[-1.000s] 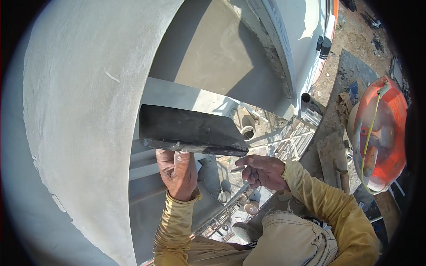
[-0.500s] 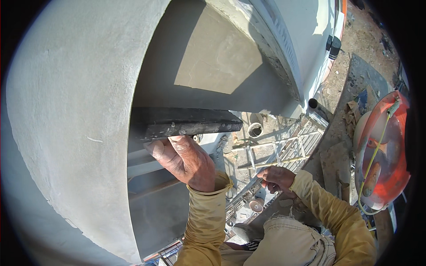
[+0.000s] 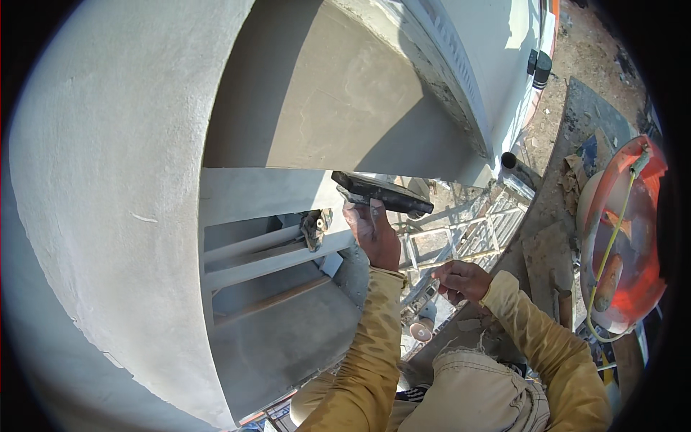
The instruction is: Smoothing and finishing a plastered concrete wall using a hand float.
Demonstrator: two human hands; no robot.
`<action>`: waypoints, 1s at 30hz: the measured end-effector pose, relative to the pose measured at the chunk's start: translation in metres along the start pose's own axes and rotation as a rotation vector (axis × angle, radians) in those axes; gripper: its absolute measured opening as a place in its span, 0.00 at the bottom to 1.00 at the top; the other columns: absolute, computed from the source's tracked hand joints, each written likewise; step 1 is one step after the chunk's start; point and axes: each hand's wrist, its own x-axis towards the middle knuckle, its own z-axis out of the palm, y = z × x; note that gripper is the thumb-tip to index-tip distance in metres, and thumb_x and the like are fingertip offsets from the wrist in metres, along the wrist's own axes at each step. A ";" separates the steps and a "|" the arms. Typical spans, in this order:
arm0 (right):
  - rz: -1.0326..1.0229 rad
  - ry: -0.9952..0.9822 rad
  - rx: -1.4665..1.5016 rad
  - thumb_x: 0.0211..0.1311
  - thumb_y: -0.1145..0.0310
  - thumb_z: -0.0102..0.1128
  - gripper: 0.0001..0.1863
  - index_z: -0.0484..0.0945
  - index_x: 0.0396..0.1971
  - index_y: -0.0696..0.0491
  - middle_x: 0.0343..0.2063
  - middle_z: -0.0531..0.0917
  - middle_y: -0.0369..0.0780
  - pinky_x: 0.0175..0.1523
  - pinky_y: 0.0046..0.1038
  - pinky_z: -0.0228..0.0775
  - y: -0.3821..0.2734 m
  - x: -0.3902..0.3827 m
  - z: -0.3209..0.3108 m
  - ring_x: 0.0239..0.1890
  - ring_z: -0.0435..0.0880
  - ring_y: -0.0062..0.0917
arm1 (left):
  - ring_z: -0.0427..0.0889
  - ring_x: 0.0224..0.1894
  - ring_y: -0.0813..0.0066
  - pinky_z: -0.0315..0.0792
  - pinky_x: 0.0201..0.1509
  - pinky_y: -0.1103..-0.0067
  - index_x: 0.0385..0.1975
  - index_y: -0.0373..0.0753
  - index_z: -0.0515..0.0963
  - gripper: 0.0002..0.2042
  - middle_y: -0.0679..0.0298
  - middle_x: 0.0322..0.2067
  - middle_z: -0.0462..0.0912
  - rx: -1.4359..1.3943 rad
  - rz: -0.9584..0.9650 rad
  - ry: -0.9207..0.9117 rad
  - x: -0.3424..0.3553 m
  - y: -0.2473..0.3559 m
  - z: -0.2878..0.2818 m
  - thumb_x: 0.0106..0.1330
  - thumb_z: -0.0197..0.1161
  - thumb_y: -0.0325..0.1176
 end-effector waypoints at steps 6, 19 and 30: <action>0.015 0.047 -0.039 0.64 0.59 0.57 0.19 0.75 0.48 0.57 0.29 0.79 0.39 0.28 0.22 0.71 0.010 0.006 -0.003 0.24 0.76 0.18 | 0.74 0.50 0.73 0.71 0.53 0.73 0.57 0.37 0.63 0.21 0.59 0.48 0.73 0.101 0.482 0.084 0.013 0.107 -0.002 0.70 0.55 0.40; -0.035 0.116 -0.109 0.64 0.58 0.58 0.19 0.75 0.43 0.59 0.26 0.79 0.38 0.25 0.21 0.67 -0.006 0.005 -0.009 0.21 0.74 0.16 | 0.75 0.51 0.69 0.70 0.57 0.72 0.54 0.34 0.69 0.18 0.56 0.50 0.75 0.386 0.755 0.206 0.034 0.158 0.022 0.69 0.57 0.36; -0.012 0.102 -0.195 0.66 0.60 0.55 0.17 0.73 0.46 0.58 0.28 0.78 0.37 0.28 0.22 0.68 0.001 0.010 -0.007 0.23 0.73 0.17 | 0.74 0.49 0.72 0.70 0.52 0.72 0.52 0.33 0.71 0.19 0.59 0.46 0.77 0.068 0.203 0.130 0.047 0.134 0.008 0.68 0.60 0.39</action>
